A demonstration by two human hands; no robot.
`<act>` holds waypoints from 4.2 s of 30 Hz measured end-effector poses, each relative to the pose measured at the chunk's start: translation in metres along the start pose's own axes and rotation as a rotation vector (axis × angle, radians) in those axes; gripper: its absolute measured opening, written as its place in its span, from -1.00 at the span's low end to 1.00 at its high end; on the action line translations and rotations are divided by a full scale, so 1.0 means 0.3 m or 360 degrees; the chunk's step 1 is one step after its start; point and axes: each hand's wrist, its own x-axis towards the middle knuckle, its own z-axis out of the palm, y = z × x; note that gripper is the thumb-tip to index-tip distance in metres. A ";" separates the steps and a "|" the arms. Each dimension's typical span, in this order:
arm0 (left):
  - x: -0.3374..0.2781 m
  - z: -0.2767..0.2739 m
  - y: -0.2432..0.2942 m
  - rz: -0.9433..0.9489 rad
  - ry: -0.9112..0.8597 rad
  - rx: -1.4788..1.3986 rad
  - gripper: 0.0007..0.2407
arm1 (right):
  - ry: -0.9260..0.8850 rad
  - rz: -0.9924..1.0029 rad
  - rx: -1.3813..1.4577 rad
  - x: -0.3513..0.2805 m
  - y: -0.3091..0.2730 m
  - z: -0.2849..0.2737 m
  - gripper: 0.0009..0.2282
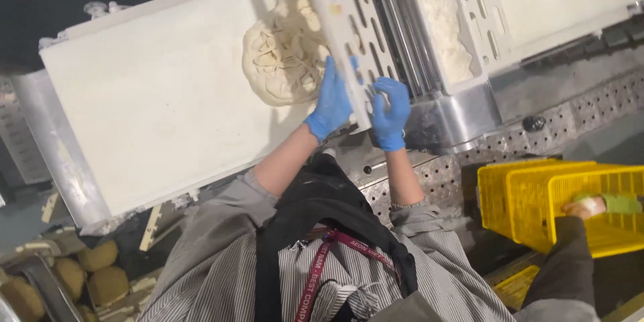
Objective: Operating a commercial dough sheeter to flatten and fold a piece of dough in a bakery kitchen.
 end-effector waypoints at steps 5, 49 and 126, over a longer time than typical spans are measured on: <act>0.012 -0.277 0.071 0.0459 0.0093 0.0232 -0.54 | 0.0304 -0.0072 -0.0489 -0.135 -0.061 -0.107 -0.77; -0.033 -0.619 -0.366 0.0859 0.2661 0.2373 -0.37 | -0.1369 -0.0036 -0.1178 -0.459 1.255 -1.093 -0.33; 0.475 0.513 -1.270 0.0849 0.0220 0.4084 -0.60 | -0.0090 -0.0107 -0.0215 0.291 1.561 -1.225 -0.93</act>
